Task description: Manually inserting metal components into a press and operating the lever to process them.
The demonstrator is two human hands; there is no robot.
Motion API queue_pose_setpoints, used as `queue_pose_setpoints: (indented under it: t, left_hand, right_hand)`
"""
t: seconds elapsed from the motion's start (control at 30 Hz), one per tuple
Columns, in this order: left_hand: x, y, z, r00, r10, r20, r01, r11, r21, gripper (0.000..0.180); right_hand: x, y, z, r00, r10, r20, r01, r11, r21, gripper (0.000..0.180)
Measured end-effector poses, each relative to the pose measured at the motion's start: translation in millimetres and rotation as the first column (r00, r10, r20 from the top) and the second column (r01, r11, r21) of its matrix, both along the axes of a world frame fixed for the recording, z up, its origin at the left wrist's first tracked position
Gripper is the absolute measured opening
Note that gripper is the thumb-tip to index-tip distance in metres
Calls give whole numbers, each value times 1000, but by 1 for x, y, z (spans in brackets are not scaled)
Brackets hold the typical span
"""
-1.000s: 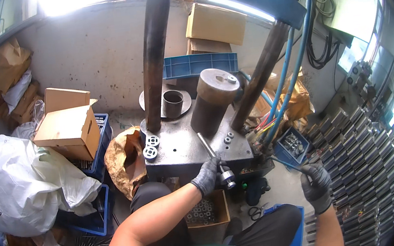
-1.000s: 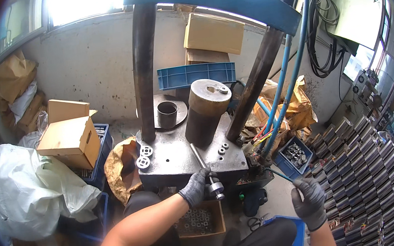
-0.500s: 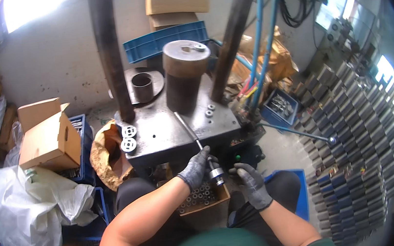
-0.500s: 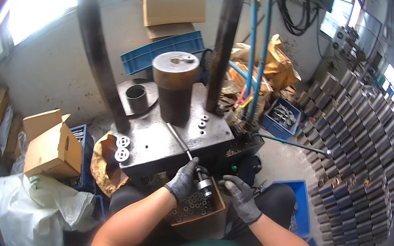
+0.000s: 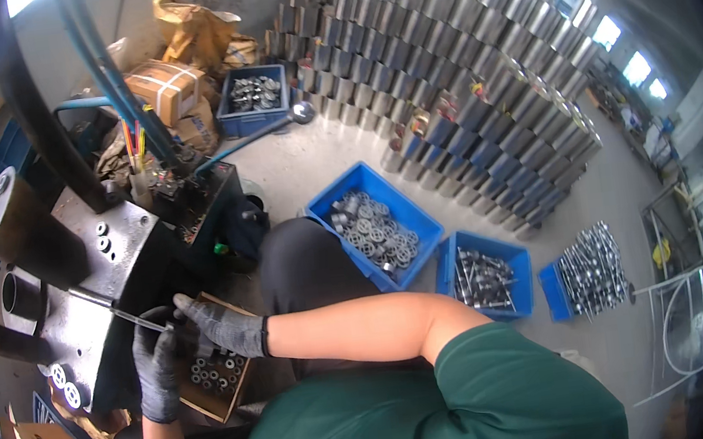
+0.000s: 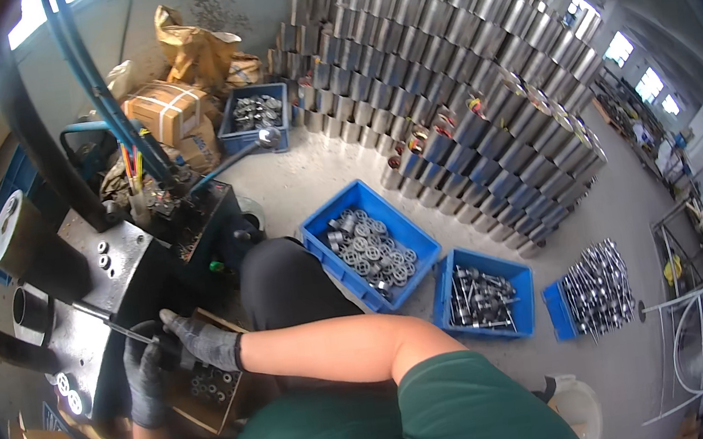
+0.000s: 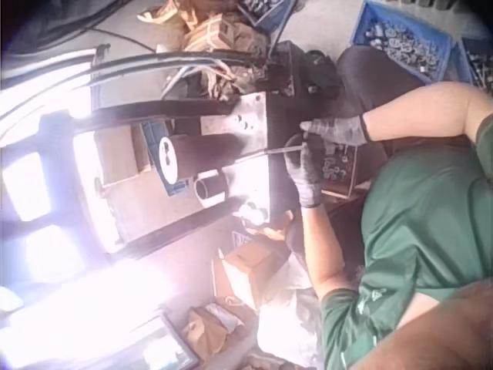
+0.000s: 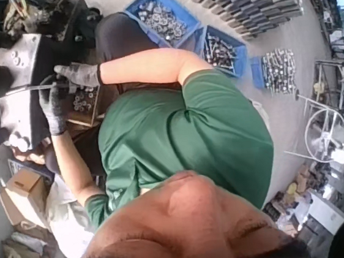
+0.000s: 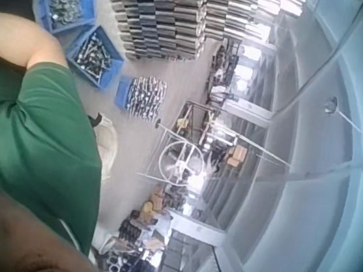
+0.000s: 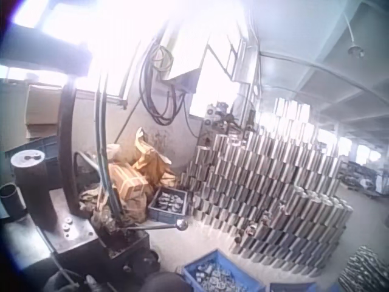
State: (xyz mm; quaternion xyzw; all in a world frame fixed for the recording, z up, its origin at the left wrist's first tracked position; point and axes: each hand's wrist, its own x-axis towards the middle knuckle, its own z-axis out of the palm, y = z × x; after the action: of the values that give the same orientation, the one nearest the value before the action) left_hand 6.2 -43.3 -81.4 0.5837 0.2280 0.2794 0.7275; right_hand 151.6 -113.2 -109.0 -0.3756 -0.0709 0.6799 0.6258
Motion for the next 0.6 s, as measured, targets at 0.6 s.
queue_pose_setpoints:
  t: [0.6]
  left_hand:
    - [-4,-7,-11,859,91,-504,329,656,679,26]
  right_hand:
    - [227,-250,-56,583,-750,311,792,611,-13,22]
